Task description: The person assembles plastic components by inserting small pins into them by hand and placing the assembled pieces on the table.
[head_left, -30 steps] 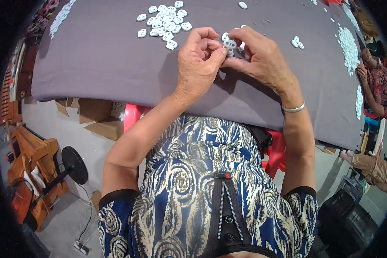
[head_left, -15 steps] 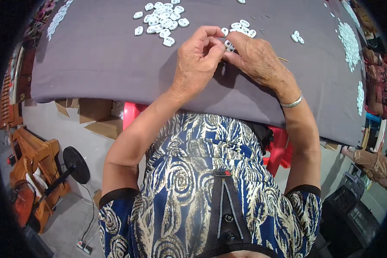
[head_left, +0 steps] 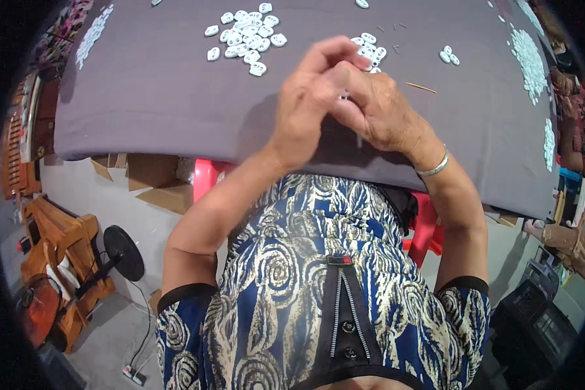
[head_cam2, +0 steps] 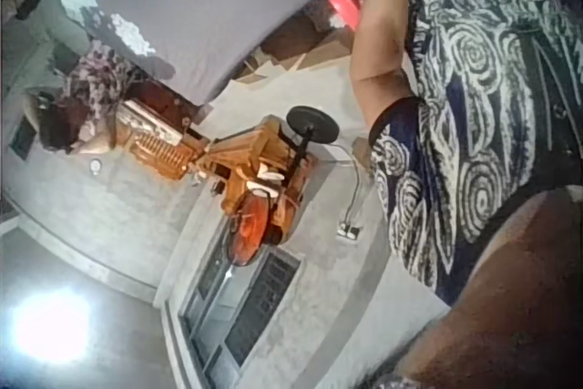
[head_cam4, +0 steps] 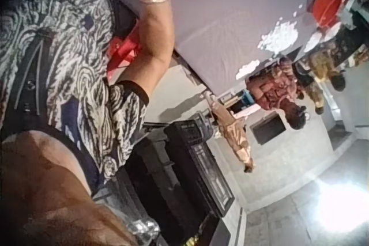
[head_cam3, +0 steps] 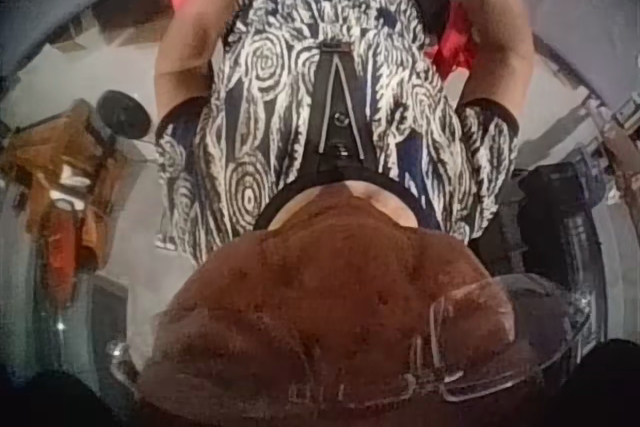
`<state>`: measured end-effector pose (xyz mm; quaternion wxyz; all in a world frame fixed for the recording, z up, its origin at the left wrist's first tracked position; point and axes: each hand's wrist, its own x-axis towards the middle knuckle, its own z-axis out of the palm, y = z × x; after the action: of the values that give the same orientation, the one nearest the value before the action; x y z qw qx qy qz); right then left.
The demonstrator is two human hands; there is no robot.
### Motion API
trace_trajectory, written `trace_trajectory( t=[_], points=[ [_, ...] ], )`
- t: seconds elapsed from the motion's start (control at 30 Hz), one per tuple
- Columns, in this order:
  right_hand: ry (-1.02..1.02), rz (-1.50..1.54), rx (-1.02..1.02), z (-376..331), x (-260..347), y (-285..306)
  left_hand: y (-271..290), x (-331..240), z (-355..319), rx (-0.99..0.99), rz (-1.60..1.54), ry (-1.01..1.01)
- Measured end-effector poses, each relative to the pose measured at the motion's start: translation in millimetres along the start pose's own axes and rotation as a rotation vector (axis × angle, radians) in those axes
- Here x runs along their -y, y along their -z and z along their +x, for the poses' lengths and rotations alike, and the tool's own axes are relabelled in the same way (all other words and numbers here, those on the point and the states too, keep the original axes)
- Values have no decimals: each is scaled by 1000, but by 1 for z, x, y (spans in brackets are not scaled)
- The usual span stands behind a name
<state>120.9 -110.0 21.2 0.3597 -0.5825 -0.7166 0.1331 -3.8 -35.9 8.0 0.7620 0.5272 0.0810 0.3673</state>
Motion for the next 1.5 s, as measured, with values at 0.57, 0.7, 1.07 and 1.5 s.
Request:
trace_trajectory(
  t=[0.57, 0.7, 1.07, 1.5],
  points=[
    [5, -16, -136, 4, -4, -44, -2, 15, -6, -388, -172, 204],
    [-63, -13, -73, 4, -5, -44, 1, 18, -5, -391, -188, 246],
    [-97, -177, -251, 5, -4, -28, 1, 5, 3, -380, 108, 89],
    [-171, -179, 52, 10, -21, 0, 13, -1, 9, -143, 421, 97]
  ],
)
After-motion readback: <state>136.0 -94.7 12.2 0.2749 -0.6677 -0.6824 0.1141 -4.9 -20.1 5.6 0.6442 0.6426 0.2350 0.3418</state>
